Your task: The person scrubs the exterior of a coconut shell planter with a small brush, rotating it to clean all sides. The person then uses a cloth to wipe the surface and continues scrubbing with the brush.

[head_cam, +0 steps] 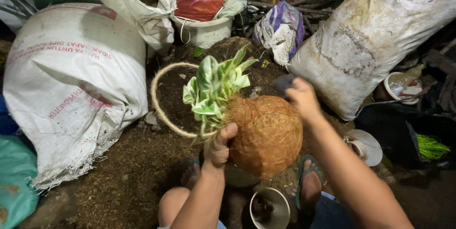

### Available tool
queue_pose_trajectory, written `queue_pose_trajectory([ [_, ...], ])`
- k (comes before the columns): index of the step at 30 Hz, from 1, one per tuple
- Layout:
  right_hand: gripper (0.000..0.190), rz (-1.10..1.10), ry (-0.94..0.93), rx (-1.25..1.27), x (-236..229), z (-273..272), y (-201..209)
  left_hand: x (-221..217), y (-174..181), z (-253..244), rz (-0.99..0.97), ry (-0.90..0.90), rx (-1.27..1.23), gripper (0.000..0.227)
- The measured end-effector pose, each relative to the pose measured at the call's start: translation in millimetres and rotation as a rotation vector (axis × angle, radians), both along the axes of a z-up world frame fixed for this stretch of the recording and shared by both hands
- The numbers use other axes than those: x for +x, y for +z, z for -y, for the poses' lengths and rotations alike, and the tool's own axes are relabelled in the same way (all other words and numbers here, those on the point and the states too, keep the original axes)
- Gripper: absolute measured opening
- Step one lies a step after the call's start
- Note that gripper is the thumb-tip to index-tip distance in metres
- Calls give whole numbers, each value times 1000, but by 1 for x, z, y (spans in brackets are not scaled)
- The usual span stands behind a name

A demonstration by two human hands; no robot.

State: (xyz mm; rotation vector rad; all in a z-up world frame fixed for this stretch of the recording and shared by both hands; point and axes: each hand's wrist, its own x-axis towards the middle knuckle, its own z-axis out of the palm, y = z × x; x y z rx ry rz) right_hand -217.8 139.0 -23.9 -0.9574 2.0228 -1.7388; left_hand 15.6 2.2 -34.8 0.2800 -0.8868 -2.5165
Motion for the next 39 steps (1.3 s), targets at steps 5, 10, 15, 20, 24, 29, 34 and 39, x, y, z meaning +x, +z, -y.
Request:
queue_pose_trajectory([
  [5,15,26,76,284,83,2,-94,-6,2,10,-163,-59,220,62],
  [10,15,-391,474,31,172,-62,-33,-7,8,27,-49,82,95,66],
  [15,21,-856,283,-100,97,-66,89,-5,24,24,-96,36,-145,67],
  [20,16,-133,88,75,-5,21,29,-1,28,10,-144,-82,-77,65],
  [24,22,1,82,402,29,28,-92,-3,23,17,-194,-96,16,63],
  [29,23,190,395,261,158,-50,-91,-6,19,32,-85,93,38,60],
  [34,24,-725,341,-21,134,-96,56,-9,20,24,-36,36,38,61],
  [39,12,-420,-53,118,13,-7,54,-13,15,12,-74,-83,84,62],
])
